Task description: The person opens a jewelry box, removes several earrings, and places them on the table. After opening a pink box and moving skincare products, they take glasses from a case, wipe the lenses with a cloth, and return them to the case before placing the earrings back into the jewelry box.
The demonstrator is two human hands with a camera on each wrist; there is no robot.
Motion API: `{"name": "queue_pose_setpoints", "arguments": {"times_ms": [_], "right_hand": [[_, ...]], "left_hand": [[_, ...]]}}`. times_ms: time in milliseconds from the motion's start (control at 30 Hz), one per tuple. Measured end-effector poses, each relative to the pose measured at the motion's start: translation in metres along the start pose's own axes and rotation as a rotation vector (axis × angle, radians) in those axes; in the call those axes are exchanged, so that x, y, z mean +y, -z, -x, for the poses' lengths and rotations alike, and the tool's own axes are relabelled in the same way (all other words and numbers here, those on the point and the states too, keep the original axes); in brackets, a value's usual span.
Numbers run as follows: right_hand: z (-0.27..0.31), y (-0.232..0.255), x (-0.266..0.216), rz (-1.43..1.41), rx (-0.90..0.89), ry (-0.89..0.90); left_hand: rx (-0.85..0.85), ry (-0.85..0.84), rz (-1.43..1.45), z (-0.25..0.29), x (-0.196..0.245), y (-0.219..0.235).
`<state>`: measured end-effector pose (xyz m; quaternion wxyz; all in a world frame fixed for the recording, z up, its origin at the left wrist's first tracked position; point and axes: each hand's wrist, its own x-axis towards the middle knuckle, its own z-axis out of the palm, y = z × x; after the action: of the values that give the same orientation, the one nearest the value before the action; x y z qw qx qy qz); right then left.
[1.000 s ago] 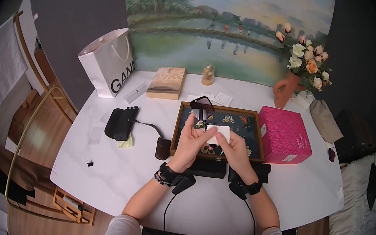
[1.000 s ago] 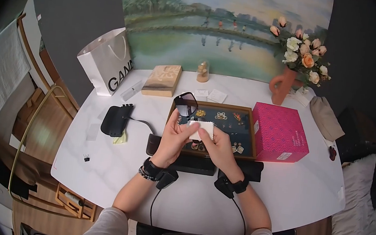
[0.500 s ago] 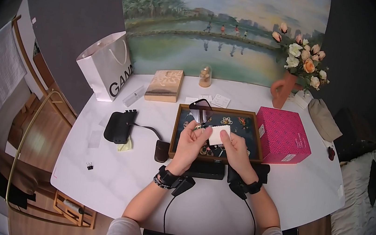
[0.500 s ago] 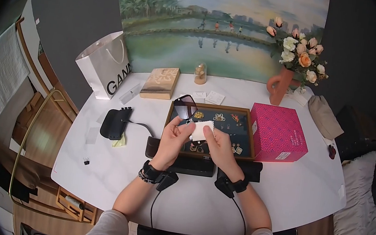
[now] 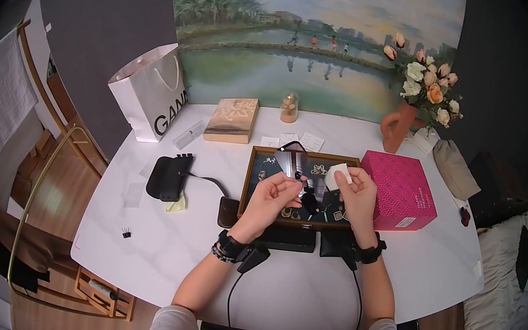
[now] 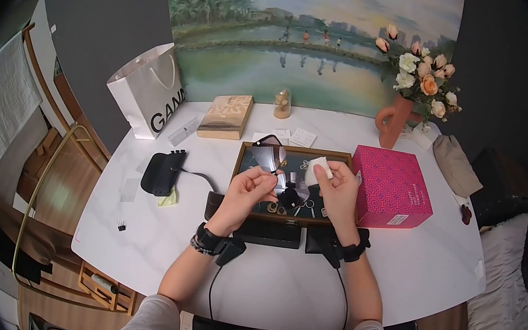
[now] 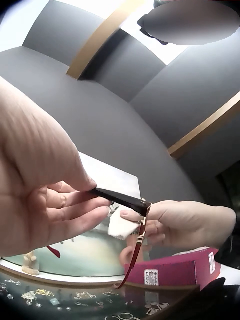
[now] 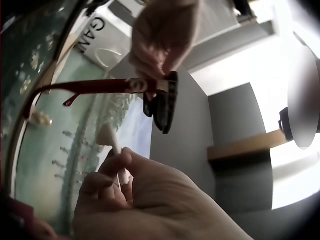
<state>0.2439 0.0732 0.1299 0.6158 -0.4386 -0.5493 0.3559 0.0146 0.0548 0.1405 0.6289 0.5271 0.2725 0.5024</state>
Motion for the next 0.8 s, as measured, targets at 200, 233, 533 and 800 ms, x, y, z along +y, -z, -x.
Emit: {"name": "queue_pose_setpoints", "arguments": {"times_ms": [200,233,533,800], "right_hand": [[0.010,-0.009,-0.018,-0.249,-0.255,-0.219],[0.011,-0.010,-0.019,-0.322,-0.313,-0.308],[0.017,-0.017,-0.028,-0.339,-0.412,-0.278],[0.012,-0.012,-0.007,-0.220,-0.457,-0.234]], "left_hand": [[0.006,0.002,0.013,-0.003,-0.009,0.003],[0.035,-0.025,-0.004,-0.003,-0.009,0.003],[0.050,0.006,-0.027,-0.004,-0.017,0.001],[0.034,-0.093,-0.014,-0.005,-0.016,0.007]]}}
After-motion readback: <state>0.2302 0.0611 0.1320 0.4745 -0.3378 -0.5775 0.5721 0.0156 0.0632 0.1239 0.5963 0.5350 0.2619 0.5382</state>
